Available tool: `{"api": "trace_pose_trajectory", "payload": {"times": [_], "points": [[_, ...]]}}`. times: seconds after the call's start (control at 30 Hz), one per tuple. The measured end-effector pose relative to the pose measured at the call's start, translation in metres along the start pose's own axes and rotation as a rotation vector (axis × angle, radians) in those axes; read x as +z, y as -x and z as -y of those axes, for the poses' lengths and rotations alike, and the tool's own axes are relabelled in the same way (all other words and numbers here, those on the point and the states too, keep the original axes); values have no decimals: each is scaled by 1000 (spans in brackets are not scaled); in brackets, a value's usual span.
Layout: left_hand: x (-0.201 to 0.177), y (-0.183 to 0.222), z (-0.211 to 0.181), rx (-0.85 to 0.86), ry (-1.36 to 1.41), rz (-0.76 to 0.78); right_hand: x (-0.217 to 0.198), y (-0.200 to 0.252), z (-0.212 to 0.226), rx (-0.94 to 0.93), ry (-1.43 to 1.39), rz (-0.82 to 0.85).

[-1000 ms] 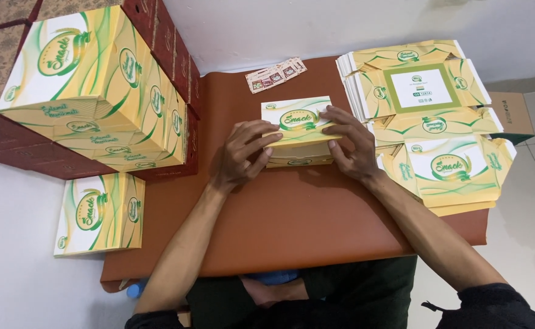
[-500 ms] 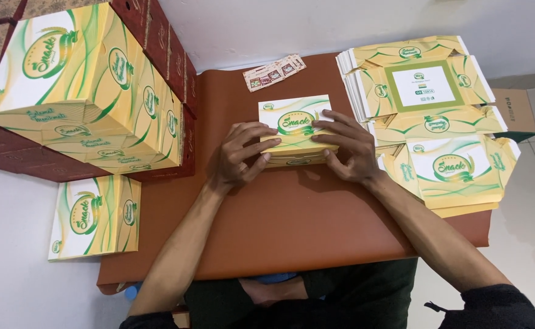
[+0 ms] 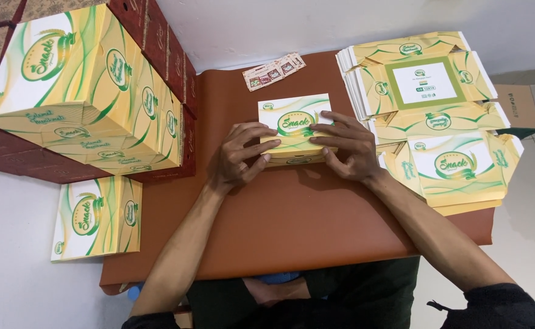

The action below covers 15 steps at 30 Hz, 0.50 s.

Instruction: The person assembles flat cardboard boxes by folding along pre-scored lines, inserts small packets into each box, closes the lids, and stacks the finished boxes on the table.

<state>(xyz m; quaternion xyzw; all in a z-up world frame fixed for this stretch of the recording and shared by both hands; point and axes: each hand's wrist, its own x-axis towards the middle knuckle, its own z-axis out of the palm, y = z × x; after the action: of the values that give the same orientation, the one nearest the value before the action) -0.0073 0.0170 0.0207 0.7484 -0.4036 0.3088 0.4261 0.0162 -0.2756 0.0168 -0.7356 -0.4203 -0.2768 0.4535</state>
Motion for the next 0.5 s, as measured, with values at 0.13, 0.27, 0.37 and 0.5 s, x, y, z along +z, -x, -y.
{"api": "trace_pose_trajectory", "payload": {"times": [0.13, 0.27, 0.37, 0.5], "points": [[2, 1, 1, 7, -15, 1, 1, 1, -2, 14, 1, -4], [0, -2, -2, 2, -21, 2, 1, 1, -2, 23, 13, -6], [1, -1, 0, 2, -19, 8, 1, 0, -2, 30, 10, -1], [0, 0, 2, 4, -12, 12, 0, 0, -1, 40, -4, 17]]}}
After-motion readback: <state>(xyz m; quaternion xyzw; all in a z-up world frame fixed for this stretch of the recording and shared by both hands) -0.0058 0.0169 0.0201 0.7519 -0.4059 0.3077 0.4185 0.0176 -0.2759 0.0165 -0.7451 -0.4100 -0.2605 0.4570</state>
